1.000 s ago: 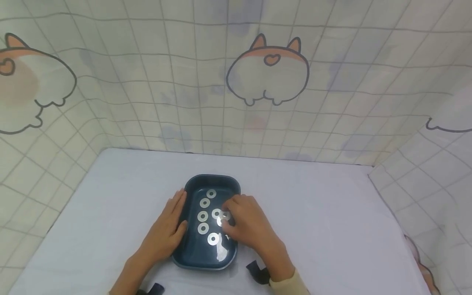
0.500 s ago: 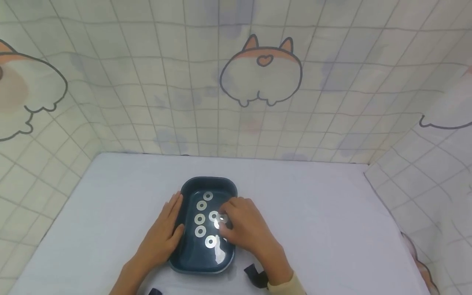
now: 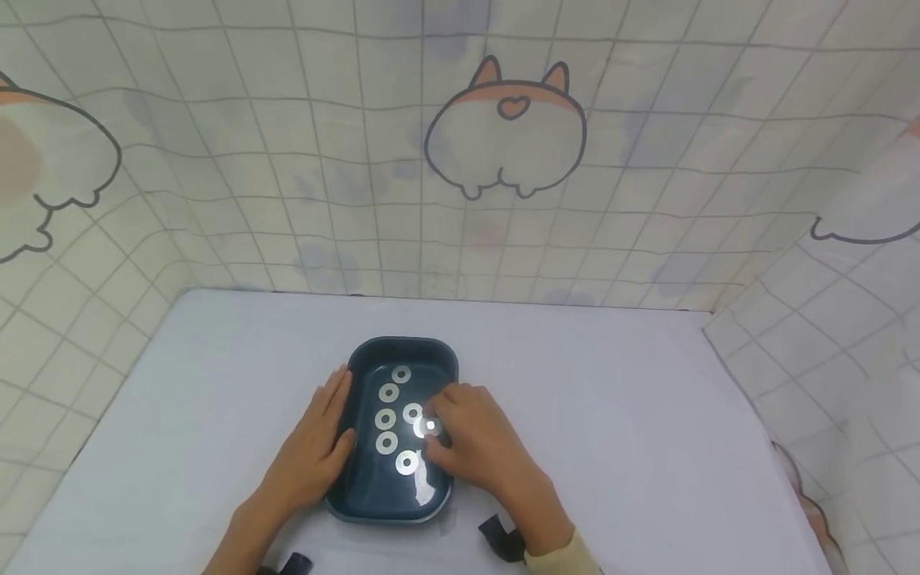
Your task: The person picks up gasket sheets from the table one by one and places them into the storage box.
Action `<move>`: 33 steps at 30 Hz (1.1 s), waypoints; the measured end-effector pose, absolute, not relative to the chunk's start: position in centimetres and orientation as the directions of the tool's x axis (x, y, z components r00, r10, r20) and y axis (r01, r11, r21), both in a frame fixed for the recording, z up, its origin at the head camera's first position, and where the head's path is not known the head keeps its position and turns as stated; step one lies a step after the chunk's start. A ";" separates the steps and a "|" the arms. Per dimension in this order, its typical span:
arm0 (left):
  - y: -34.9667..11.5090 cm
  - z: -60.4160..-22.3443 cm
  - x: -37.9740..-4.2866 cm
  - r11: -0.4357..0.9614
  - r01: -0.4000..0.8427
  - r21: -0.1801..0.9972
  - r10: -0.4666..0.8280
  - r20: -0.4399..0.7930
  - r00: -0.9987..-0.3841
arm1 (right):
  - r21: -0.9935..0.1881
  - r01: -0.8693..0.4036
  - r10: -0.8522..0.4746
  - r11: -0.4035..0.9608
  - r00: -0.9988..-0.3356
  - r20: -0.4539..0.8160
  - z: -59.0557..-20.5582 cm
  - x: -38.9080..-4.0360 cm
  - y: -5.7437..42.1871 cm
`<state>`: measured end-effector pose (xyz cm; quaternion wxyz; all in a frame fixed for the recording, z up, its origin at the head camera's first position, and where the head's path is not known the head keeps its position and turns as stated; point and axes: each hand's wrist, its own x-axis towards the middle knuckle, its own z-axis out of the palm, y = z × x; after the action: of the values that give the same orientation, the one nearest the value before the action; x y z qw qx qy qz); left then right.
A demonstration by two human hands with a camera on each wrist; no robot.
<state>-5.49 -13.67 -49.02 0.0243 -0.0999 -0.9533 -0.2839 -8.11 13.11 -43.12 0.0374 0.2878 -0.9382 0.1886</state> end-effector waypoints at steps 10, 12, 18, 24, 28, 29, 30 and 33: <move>-13.9 -49.0 -5.3 0.825 0.212 0.523 0.170 0.128 -0.977 | -0.286 -0.619 -0.585 0.732 -0.785 0.203 -41.9 -7.8 12.6; -13.9 -49.1 -5.3 0.828 0.211 0.519 0.169 0.129 -0.977 | -0.271 -0.627 -0.594 0.730 -0.779 0.202 -41.6 -7.8 12.5; -13.8 -49.0 -5.3 0.830 0.205 0.519 0.162 0.126 -0.979 | -0.282 -0.629 -0.617 0.724 -0.774 0.141 -41.1 -7.5 12.4; -13.1 -49.1 -5.5 0.820 0.211 0.532 0.180 0.111 -0.977 | -0.284 -0.594 -0.586 0.752 -0.801 0.123 -40.8 -7.1 13.6; -13.0 -49.2 -5.7 0.822 0.217 0.527 0.184 0.116 -0.976 | -0.291 -0.577 -0.557 0.763 -0.815 0.159 -40.6 -7.3 14.1; -13.1 -49.2 -5.7 0.821 0.213 0.529 0.178 0.118 -0.977 | -0.295 -0.578 -0.556 0.761 -0.815 0.165 -40.6 -7.3 14.2; -13.2 -49.2 -5.6 0.822 0.207 0.531 0.171 0.116 -0.978 | -0.296 -0.581 -0.557 0.758 -0.813 0.168 -40.6 -7.4 14.1; -13.5 -49.2 -5.5 0.810 0.197 0.552 0.165 0.107 -0.980 | -0.304 -0.578 -0.554 0.758 -0.815 0.168 -40.7 -7.4 14.2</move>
<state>-5.51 -13.53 -49.22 0.0271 -0.0952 -0.9510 -0.2929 -7.40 14.16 -40.69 0.0340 0.3020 -0.9368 0.1731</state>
